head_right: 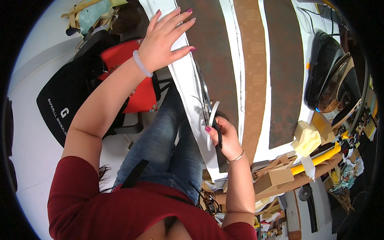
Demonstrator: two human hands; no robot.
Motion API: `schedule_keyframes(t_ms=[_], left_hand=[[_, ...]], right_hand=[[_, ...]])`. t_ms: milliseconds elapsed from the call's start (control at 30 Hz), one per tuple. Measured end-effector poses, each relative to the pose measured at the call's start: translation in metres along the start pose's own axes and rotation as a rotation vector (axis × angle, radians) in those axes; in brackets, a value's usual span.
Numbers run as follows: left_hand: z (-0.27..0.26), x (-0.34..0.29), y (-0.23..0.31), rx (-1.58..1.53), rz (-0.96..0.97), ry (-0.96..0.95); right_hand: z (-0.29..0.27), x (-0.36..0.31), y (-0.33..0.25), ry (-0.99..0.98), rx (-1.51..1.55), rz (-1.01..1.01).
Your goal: The person uses scissors to cut a long strip of dark patterned material on a white table. They hold the material with one hand and cut along its length with the other, then lift and reposition the cut piece to continue trimming.
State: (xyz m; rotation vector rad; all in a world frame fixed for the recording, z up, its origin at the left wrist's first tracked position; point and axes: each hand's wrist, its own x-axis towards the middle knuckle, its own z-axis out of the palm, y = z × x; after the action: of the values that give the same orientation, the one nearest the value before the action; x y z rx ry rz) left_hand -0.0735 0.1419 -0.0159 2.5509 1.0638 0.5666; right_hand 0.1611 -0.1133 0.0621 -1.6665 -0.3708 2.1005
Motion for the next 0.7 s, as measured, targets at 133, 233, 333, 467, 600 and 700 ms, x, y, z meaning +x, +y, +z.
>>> schedule_keyframes(t_ms=[133,233,333,467,600,700], left_hand=[[-0.004,0.005,0.002,0.009,0.013,0.007],[-0.010,0.007,0.006,0.011,0.016,-0.007],[-0.016,0.007,0.007,0.030,-0.004,-0.054],[-0.011,0.009,0.004,0.046,0.021,-0.021],[-0.005,0.006,0.000,0.072,0.043,-0.002],[-0.003,0.003,0.000,0.100,0.057,-0.008]], right_hand=[[0.003,0.005,-0.002,0.020,-0.005,-0.002],[0.003,0.007,0.000,0.025,-0.007,0.006],[0.002,0.007,0.002,0.032,-0.015,0.012],[0.003,0.008,0.002,0.048,-0.045,0.022],[0.006,0.009,-0.002,0.035,-0.023,-0.008],[0.007,0.014,-0.006,0.030,-0.011,-0.032]])
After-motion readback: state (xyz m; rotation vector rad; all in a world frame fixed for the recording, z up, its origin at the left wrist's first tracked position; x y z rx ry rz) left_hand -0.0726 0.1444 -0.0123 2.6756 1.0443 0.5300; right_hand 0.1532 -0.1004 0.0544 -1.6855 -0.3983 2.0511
